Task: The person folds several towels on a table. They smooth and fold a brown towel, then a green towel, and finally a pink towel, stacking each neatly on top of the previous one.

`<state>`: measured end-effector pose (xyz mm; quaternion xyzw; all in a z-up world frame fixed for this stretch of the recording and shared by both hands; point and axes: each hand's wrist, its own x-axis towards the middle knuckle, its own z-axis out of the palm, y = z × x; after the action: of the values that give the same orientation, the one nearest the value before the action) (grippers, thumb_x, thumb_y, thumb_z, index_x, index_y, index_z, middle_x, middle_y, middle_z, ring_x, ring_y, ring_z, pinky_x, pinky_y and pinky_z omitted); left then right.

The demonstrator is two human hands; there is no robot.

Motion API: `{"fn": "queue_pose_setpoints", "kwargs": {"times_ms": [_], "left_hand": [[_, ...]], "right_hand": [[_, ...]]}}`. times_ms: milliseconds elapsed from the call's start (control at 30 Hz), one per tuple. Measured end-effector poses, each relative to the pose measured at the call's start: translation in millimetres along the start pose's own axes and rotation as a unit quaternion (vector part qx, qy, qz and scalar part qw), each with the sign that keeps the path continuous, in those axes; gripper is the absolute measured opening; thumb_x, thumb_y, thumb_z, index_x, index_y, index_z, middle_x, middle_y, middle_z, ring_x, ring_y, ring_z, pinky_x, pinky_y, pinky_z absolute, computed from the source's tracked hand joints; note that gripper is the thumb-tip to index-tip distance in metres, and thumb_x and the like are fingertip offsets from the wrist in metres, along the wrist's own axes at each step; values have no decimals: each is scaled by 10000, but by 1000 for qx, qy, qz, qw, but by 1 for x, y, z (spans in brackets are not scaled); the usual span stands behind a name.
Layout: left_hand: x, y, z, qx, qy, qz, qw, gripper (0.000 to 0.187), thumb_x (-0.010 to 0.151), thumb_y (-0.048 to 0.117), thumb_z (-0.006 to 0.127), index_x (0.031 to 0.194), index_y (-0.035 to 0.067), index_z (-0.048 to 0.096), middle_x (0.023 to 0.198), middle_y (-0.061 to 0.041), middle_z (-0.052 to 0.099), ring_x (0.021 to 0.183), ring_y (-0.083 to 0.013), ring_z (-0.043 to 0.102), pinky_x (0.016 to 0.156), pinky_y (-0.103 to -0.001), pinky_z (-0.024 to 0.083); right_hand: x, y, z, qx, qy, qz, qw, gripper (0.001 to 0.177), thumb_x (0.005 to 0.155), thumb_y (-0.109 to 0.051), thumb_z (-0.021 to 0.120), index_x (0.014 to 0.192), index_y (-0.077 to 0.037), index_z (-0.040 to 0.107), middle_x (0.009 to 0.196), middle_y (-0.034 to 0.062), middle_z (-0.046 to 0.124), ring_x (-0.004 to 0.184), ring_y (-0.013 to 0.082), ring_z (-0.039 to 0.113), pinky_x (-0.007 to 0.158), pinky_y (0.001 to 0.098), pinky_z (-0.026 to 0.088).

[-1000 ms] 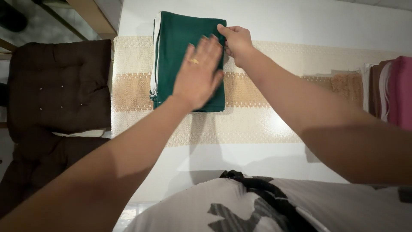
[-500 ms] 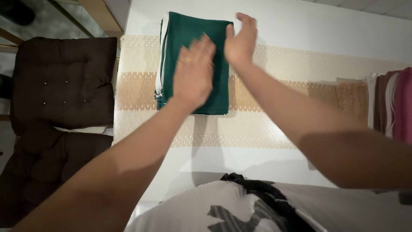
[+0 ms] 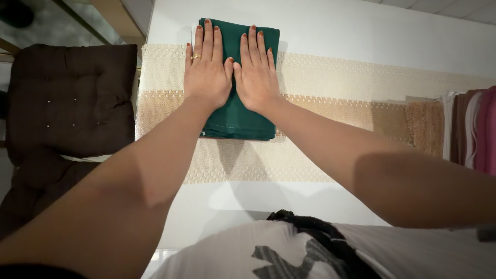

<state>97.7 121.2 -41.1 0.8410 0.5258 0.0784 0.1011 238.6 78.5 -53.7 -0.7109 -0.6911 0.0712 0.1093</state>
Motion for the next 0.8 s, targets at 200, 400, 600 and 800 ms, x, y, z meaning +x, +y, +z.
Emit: {"fn": "queue_pose_setpoints", "kwargs": {"times_ms": [200,400,600,800], "left_hand": [[-10,-7,-7,-130,167,-92,973,599,1043,396,546,1565,144,396,1659,-141,289,1516,-339,325,1249,-440,346],[-21,-10,-22,-237,4,-342,909,600,960,597,589,1284,92,587,1372,-139,539,1213,-307,625,1021,-452,502],[-28,-15,-19,-265,-38,-359,894,637,921,546,643,1269,18,567,1261,-221,643,1153,-356,651,1018,-476,506],[-129,60,-1,-539,-78,-394,740,540,935,405,609,1325,69,442,1150,-217,686,873,-514,802,834,-531,631]], "right_hand": [[-15,21,-2,204,155,21,967,778,1030,-362,586,1617,4,228,1694,218,103,1584,365,152,1305,464,213],[-74,30,-28,411,-34,351,841,712,917,-452,693,1392,32,475,1284,212,638,1138,307,678,968,439,565],[-68,54,-38,520,-192,363,749,538,804,-266,741,1219,63,650,1131,195,743,1015,320,739,832,453,615],[-65,103,-66,280,-149,298,900,563,721,-232,780,1216,19,686,1181,197,712,1051,326,702,946,471,579]]}}
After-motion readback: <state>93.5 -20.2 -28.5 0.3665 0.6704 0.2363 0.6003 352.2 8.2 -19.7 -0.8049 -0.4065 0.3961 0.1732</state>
